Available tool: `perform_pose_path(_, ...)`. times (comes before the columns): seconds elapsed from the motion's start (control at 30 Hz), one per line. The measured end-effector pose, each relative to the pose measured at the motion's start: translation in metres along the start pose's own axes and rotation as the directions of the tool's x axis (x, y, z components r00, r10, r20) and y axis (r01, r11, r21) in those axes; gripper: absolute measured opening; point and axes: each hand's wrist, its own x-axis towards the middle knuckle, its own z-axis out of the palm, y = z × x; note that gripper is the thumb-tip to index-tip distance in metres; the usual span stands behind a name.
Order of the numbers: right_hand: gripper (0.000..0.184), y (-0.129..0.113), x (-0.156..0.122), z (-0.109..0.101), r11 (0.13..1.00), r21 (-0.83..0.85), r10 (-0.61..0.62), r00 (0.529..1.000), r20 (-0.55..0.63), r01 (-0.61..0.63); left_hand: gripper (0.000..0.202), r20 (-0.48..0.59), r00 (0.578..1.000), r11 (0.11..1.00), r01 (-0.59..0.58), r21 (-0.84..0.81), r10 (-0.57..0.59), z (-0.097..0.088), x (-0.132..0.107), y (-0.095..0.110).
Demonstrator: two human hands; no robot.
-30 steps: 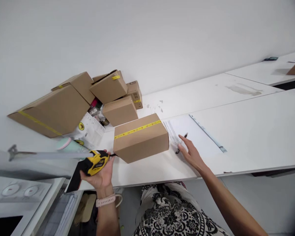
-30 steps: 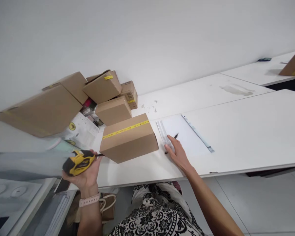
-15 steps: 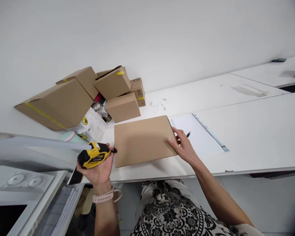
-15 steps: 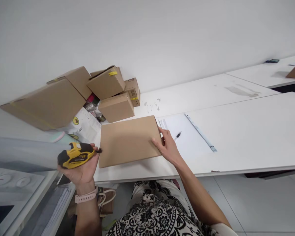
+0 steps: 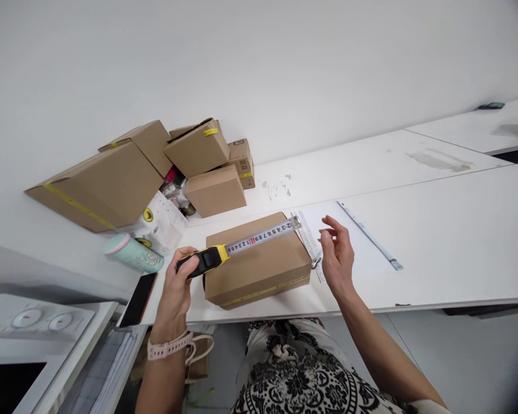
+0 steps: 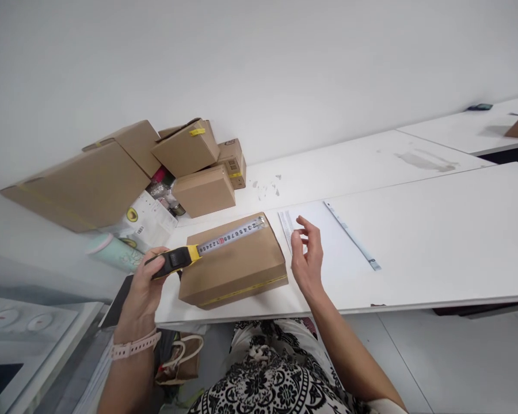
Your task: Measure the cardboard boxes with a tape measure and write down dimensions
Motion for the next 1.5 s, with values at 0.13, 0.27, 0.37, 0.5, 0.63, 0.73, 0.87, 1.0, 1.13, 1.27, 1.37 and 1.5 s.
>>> perform_pose_path(0.13,0.055,-0.007,-0.007,0.001,0.986,-0.075,-0.144,0.987,0.067,0.149,0.040,0.054,0.998,0.994,0.036,0.103,-0.042,0.025,0.005,0.007)
perform_pose_path(0.27,0.065,-0.002,-0.010,0.006,0.965,-0.139,-0.189,0.958,0.213,0.221,0.046,0.118,0.980,0.967,0.133,0.216,-0.161,0.035,0.011,0.014)
perform_pose_path(0.37,0.070,0.004,-0.008,0.009,0.955,-0.158,-0.201,0.939,0.278,0.251,0.054,0.126,0.968,0.931,0.164,0.326,-0.215,0.036,0.014,0.020)
perform_pose_path(0.5,0.067,0.010,-0.004,0.011,0.960,-0.148,-0.165,0.909,0.382,0.236,0.059,0.082,0.968,0.890,0.182,0.419,-0.237,0.037,0.015,0.026)
perform_pose_path(0.63,0.066,0.012,0.000,0.012,0.973,-0.130,-0.114,0.889,0.444,0.189,0.056,0.074,0.962,0.870,0.202,0.449,-0.262,0.038,0.016,0.027)
perform_pose_path(0.73,0.071,0.014,0.003,0.011,0.989,-0.102,-0.039,0.866,0.498,0.103,0.052,0.091,0.952,0.870,0.224,0.440,-0.292,0.040,0.019,0.025)
perform_pose_path(0.87,0.076,0.016,0.012,0.008,0.990,-0.118,0.009,0.814,0.581,0.074,0.049,0.121,0.923,0.852,0.278,0.443,-0.364,0.038,0.026,0.026)
perform_pose_path(1.0,0.074,0.014,0.029,0.008,0.961,-0.156,-0.056,0.716,0.696,0.227,0.051,0.198,0.897,0.839,0.264,0.476,-0.394,0.031,0.029,0.029)
perform_pose_path(1.13,0.069,0.011,0.041,0.013,0.929,-0.147,-0.106,0.627,0.771,0.339,0.054,0.227,0.887,0.830,0.250,0.498,-0.403,0.020,0.027,0.032)
perform_pose_path(1.27,0.064,0.009,0.040,0.019,0.905,-0.133,-0.145,0.588,0.795,0.404,0.047,0.241,0.903,0.848,0.204,0.489,-0.356,0.008,0.019,0.032)
perform_pose_path(1.37,0.061,0.008,0.034,0.021,0.885,-0.130,-0.172,0.573,0.801,0.447,0.041,0.218,0.925,0.858,0.174,0.483,-0.310,-0.002,0.012,0.031)
perform_pose_path(1.5,0.059,0.005,0.029,0.022,0.864,-0.141,-0.185,0.565,0.804,0.484,0.050,0.082,0.934,0.825,0.262,0.501,-0.347,-0.026,0.004,0.032)
